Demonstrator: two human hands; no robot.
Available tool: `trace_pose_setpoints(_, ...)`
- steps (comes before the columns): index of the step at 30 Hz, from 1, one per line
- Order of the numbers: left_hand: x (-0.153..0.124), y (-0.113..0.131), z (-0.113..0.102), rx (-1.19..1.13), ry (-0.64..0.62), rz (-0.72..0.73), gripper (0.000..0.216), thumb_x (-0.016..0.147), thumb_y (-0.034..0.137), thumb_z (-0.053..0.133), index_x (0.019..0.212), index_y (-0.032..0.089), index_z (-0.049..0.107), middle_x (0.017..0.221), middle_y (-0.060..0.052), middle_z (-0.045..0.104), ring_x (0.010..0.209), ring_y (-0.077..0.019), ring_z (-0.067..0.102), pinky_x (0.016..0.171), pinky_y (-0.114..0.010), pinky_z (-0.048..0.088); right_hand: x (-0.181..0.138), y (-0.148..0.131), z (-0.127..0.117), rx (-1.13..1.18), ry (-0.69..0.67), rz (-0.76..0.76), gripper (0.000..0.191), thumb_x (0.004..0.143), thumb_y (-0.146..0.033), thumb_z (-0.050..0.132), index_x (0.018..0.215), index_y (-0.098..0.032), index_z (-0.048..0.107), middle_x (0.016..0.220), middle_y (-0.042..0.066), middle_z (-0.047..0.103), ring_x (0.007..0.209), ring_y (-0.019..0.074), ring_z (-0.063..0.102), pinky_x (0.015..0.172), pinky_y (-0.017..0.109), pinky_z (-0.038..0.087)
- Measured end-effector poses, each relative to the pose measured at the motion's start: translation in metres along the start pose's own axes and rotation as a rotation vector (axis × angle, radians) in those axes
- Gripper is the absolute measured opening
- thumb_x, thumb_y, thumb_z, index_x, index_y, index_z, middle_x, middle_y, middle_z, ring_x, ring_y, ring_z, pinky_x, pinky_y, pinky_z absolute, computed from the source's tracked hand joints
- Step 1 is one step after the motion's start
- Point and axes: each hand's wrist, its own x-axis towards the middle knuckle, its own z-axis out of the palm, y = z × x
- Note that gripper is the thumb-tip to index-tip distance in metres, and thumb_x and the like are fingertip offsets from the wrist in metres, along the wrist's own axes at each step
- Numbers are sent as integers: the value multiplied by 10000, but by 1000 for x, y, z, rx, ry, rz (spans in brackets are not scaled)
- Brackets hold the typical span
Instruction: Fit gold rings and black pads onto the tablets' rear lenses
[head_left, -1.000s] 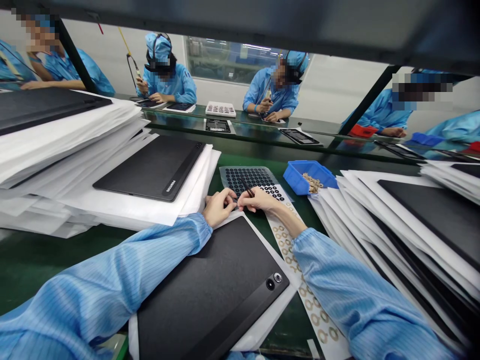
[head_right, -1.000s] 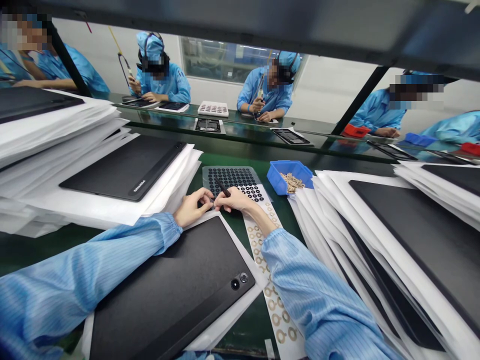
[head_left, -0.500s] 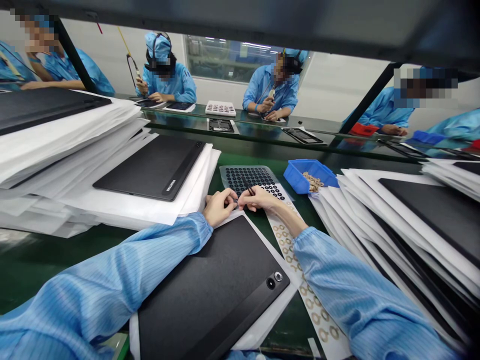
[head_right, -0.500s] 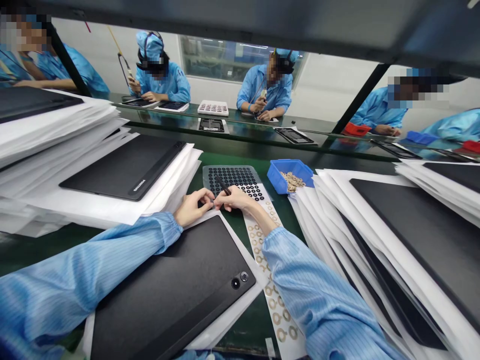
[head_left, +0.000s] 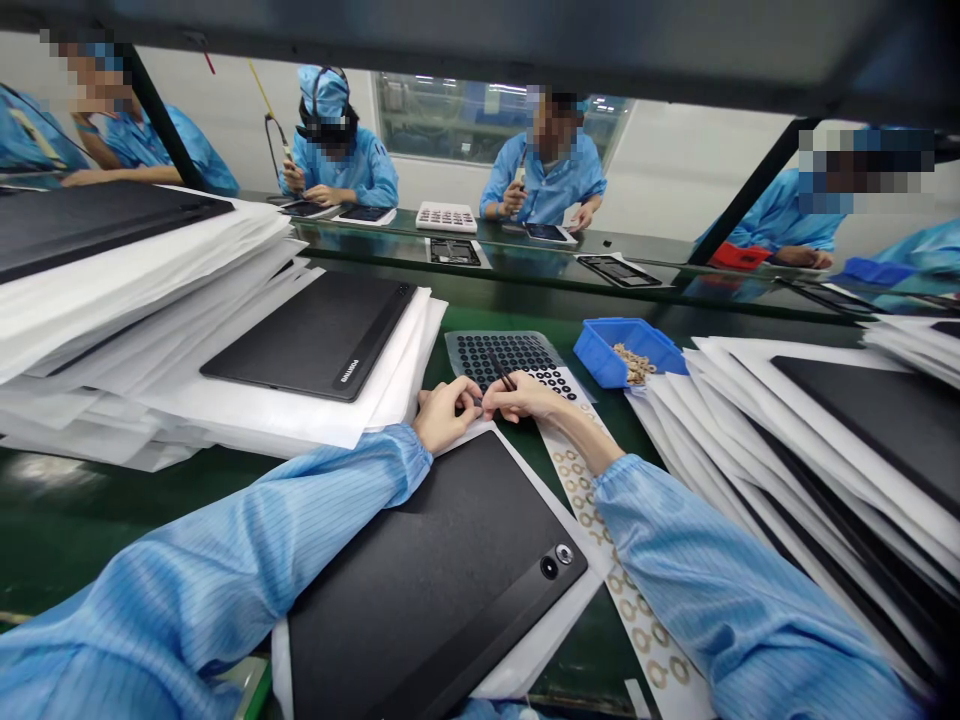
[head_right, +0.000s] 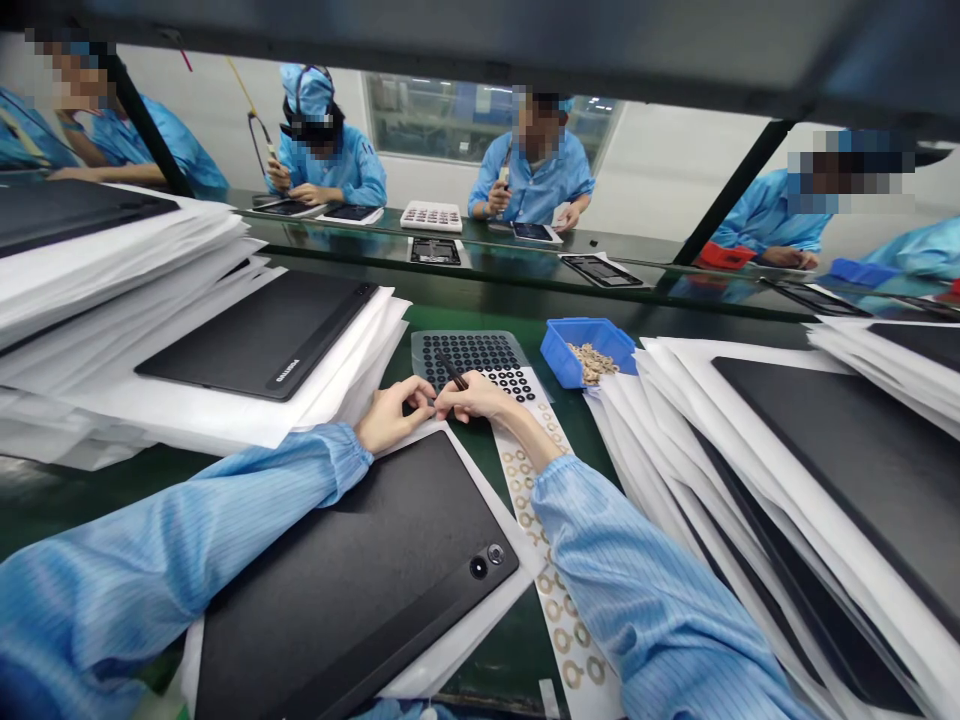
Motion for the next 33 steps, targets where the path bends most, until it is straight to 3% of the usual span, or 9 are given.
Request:
trace_pose_setpoints(5,-5,8,4,55,-5,-51,127,789,195,568,909,187,525,682,60,601,694,-102,588,698,-216,420,-1,5,1,-50,-83,-57,295,633,-388,652,602,-95,643,458,25,543,341,41,347,383,221,125)
trace_pose_setpoints(8,-2,4,5,106,2,-90,286,751,304,660,957,197,493,680,83,608,699,-87,599,704,-200,403,8,16,-1,-92,13,9,311,645,-431,644,581,-128,622,378,-3,432,323,54,323,415,254,93)
trace_pose_setpoints(11,0,1,5,107,1,-109,339,716,409,688,882,196,482,713,72,601,726,-94,589,713,-214,382,15,23,-3,-122,51,12,316,651,-462,621,599,-150,617,395,14,430,344,69,318,453,282,78)
trace_pose_setpoints(15,0,3,5,72,-51,-101,281,737,408,680,731,182,512,713,55,585,745,-99,573,737,-221,370,12,20,-1,-157,31,18,297,628,-471,603,601,-174,610,402,12,411,359,86,311,466,291,91)
trace_pose_setpoints(20,0,3,5,53,-69,-105,284,737,423,682,701,180,539,711,49,605,736,-98,577,747,-215,382,13,19,2,-197,12,-12,247,621,-441,571,562,-203,598,415,8,392,364,98,295,456,299,121)
trace_pose_setpoints(29,-3,4,7,41,10,-157,257,690,396,716,705,191,562,738,44,648,818,-132,605,782,-232,412,16,20,12,-253,59,-53,317,573,-479,541,486,-186,458,405,-65,250,400,62,184,446,239,117)
trace_pose_setpoints(33,-4,2,10,38,60,-191,322,675,458,706,662,190,528,711,33,641,748,-138,621,747,-242,437,17,20,14,-255,82,-110,324,577,-481,543,491,-174,486,428,-39,334,418,67,199,449,239,126)
